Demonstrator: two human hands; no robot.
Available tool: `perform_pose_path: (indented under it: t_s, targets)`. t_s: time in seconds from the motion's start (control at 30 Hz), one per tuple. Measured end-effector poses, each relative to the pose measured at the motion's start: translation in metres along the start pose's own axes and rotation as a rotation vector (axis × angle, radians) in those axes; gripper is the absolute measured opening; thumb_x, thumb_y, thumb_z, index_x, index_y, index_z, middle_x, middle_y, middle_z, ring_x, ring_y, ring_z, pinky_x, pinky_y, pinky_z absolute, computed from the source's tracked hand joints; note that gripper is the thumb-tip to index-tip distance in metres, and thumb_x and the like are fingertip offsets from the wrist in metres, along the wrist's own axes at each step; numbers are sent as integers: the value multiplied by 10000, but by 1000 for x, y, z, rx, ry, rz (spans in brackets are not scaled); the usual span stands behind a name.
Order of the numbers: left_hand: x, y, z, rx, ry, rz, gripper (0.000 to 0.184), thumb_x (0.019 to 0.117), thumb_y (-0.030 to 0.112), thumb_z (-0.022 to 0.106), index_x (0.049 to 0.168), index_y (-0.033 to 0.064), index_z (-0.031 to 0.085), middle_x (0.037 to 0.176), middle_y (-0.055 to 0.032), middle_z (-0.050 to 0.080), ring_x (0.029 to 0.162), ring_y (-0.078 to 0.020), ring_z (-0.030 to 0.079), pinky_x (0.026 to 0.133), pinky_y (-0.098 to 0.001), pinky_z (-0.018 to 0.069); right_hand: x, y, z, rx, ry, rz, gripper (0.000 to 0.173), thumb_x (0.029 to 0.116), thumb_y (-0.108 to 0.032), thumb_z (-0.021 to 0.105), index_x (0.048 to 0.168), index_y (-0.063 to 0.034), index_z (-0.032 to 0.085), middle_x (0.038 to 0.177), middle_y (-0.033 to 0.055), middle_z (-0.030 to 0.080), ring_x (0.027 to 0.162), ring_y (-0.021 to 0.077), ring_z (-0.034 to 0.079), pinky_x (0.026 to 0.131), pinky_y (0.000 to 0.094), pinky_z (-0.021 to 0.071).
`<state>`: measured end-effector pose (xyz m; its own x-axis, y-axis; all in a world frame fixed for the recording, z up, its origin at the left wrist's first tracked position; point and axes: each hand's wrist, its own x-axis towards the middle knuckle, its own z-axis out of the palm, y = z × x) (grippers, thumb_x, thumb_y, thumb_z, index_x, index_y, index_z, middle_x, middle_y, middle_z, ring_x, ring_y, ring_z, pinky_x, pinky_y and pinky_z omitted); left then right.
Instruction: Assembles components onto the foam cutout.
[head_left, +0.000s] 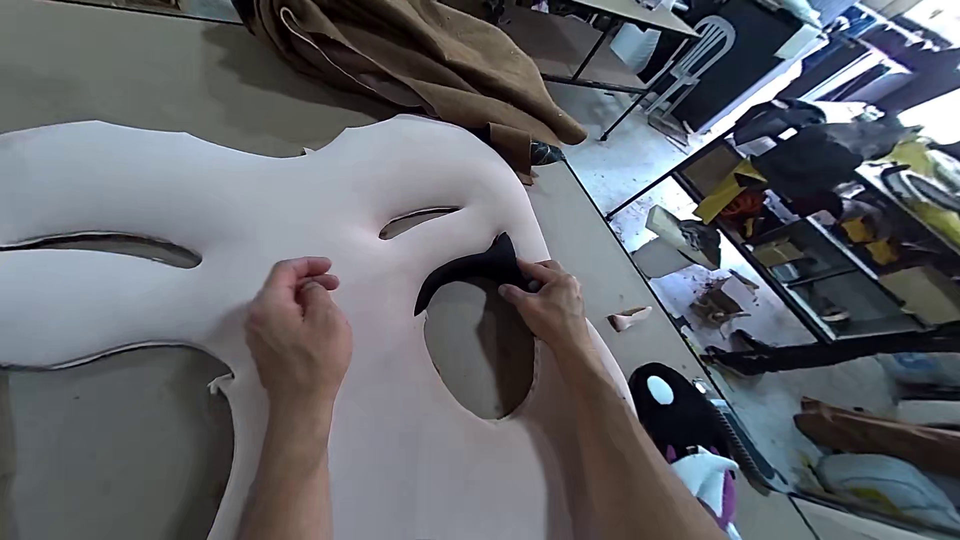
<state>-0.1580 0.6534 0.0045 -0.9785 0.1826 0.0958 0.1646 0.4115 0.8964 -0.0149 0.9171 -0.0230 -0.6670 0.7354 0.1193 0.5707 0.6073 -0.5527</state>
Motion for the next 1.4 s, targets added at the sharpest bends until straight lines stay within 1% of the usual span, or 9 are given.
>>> perform_pose_path:
  t_s: [0.17, 0.33, 0.43, 0.53, 0.77, 1.0, 1.13, 1.3, 1.4]
  targets:
    - [-9, -3, 15, 165, -90, 124, 262, 1040, 140, 482, 1128, 100, 726, 976, -92, 728, 871, -264, 681, 770, -542, 531, 2, 2, -5, 9, -57, -26, 475, 850, -207, 822, 1302, -103, 714, 1142, 129, 671, 935, 272, 645, 789, 518, 541]
    - [-31, -3, 44, 341, -137, 392, 266, 1021, 233, 527, 1134, 111, 735, 1010, -70, 719, 905, -240, 684, 799, -481, 560, 1, 5, -8, -31, -124, -52, 473, 908, -279, 749, 1343, -104, 690, 1193, 131, 660, 1062, 284, 649, 876, 514, 556]
    - [-24, 21, 88, 476, -254, 463, 288, 994, 263, 606, 1226, 133, 717, 1207, -79, 704, 1130, -283, 661, 944, -542, 530, 9, 12, -12, -72, -163, -123, 468, 922, -317, 721, 1350, -129, 688, 1167, 106, 665, 1066, 272, 650, 873, 502, 561]
    - [-11, 52, 142, 621, -441, 473, 512, 915, 266, 717, 1407, 172, 609, 1415, -72, 606, 1339, -301, 534, 1068, -573, 441, 11, 22, -17, -86, -177, -205, 463, 889, -308, 733, 1314, -124, 710, 1104, 92, 678, 1000, 260, 664, 816, 482, 571]
    - [5, 47, 178, 644, -487, 715, 588, 856, 259, 782, 1421, 280, 621, 1285, -44, 650, 1178, -299, 594, 947, -536, 491, 24, 30, -6, -157, -141, -347, 412, 859, -325, 732, 1201, -97, 754, 993, 64, 666, 895, 224, 668, 663, 418, 566]
    - [1, 47, 181, 659, -439, 640, 727, 770, 91, 816, 1450, 169, 571, 1247, -116, 642, 1158, -362, 596, 907, -555, 504, 21, 43, -3, -82, -53, -405, 462, 794, -343, 748, 1196, -118, 762, 968, 17, 668, 836, 173, 661, 619, 373, 550]
    - [7, 41, 176, 650, -450, 720, 730, 797, 2, 747, 1465, 222, 553, 1192, -135, 633, 1098, -378, 596, 853, -550, 510, 21, 43, -3, 20, -30, -378, 481, 758, -337, 762, 1184, -115, 767, 968, 16, 677, 816, 163, 665, 616, 380, 550]
    - [8, 45, 173, 609, -498, 721, 694, 900, 83, 648, 1540, 283, 467, 1192, -147, 614, 1102, -386, 598, 855, -587, 509, 28, 42, -13, 33, -213, -360, 441, 809, -305, 749, 1206, -113, 746, 999, 36, 660, 853, 190, 661, 640, 407, 548]
    - [8, 49, 177, 626, -465, 705, 680, 826, 204, 677, 1487, 288, 543, 1292, -120, 587, 1195, -385, 546, 896, -627, 456, 34, 38, -21, 5, -324, -355, 435, 822, -294, 747, 1219, -118, 731, 1043, 40, 653, 871, 197, 660, 655, 421, 551]
